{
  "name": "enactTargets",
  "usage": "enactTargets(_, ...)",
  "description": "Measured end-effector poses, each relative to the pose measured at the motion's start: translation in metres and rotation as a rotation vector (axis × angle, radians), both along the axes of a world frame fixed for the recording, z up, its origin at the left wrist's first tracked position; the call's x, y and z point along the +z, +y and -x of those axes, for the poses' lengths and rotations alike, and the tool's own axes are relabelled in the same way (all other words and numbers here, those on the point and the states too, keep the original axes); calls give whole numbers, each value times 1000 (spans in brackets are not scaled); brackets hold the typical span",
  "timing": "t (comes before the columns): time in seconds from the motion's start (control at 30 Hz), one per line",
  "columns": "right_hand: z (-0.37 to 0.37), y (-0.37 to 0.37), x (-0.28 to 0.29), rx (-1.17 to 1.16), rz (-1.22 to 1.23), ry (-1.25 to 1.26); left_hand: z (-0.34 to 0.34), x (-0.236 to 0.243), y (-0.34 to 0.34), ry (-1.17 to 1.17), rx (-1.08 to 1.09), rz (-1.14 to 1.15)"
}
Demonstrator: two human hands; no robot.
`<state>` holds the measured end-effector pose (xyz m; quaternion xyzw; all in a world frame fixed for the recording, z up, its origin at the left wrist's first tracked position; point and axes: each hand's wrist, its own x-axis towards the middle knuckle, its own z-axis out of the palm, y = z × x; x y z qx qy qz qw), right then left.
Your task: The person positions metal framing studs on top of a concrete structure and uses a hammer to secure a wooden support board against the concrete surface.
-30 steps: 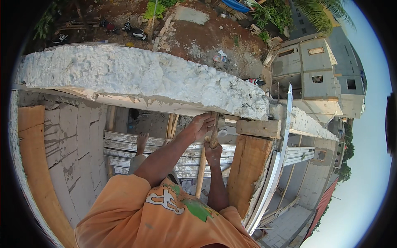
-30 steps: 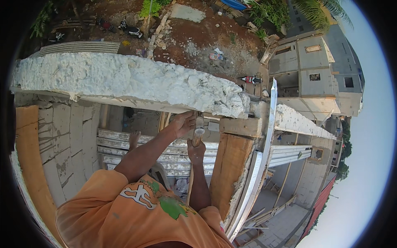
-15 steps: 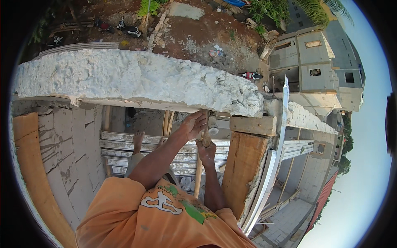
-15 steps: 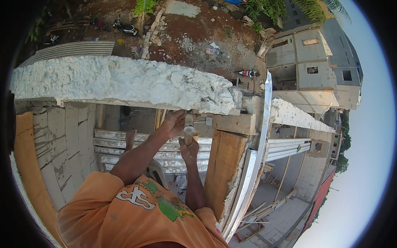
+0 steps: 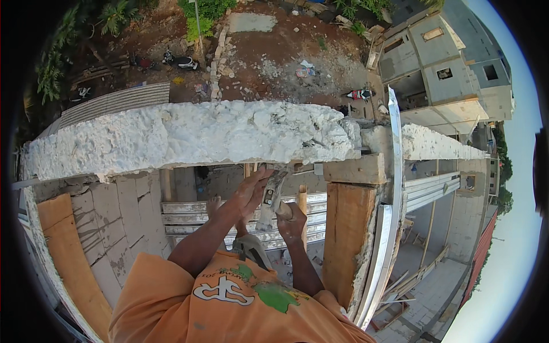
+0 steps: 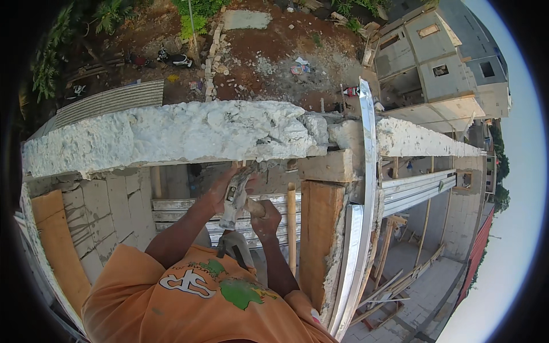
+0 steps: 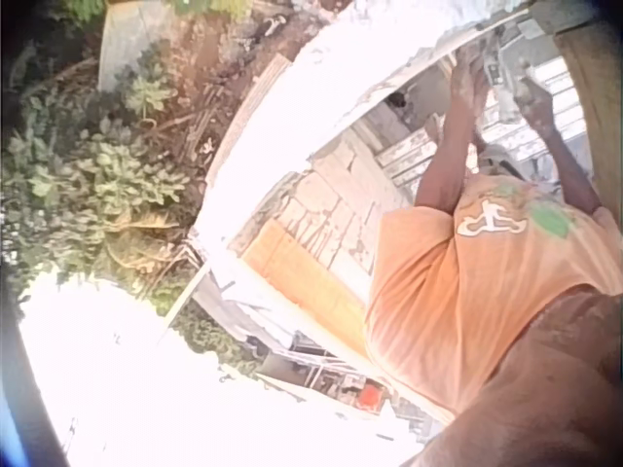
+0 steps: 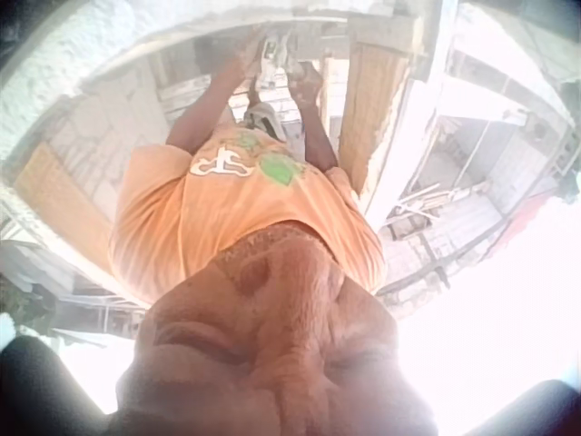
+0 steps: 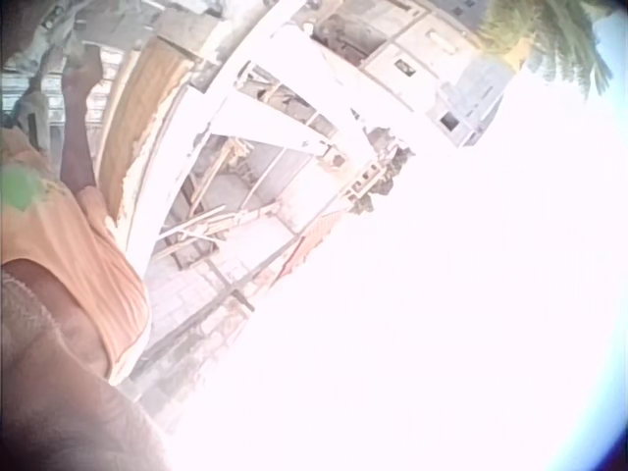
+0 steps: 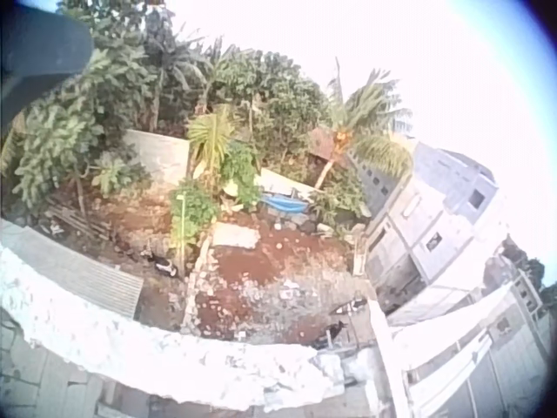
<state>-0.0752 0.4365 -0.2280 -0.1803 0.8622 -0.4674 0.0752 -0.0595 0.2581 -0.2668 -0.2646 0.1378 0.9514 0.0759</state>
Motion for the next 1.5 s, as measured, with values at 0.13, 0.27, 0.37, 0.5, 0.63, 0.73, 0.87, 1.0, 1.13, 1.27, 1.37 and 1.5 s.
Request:
enactTargets(0.13, -32, 12, -5, -87, -151, -68, -49, 46, -23, 137, -59, -34)
enactTargets(0.27, -46, 17, -3, -166, -365, -48, -80, 98, -40, 184, -232, 181)
enactTargets(0.37, -57, 22, -10, -110, -514, 42, -84, 115, -36, 148, -295, 402)
enactTargets(0.5, -76, 13, -5, -67, -592, -46, -89, 97, -25, -95, -295, 634)
enactTargets(0.63, -104, 1, -2, -59, -246, -593, -102, 110, -27, -72, -336, 724)
enactTargets(0.73, -113, 24, 11, 99, -100, -1000, -126, 98, -28, -53, -427, 670)
enactTargets(0.87, -78, 6, 71, 240, 155, -1225, -124, 91, -65, 80, -423, 579)
enactTargets(1.0, -63, -10, 109, 293, 204, -1142, -108, 145, -84, 172, -490, 758)
enactTargets(1.13, -71, -2, 118, 154, 7, -696, -134, 181, -82, 373, -133, 1720)
enactTargets(1.27, -66, -5, 125, -109, -73, -285, -150, 242, -113, 514, 419, 2086)
enactTargets(1.37, -53, -14, 148, -234, -143, -111, -139, 273, -146, 468, 566, 2338)
enactTargets(1.5, -47, -17, 161, -347, 55, 167, -117, 274, -180, 71, 359, 2589)
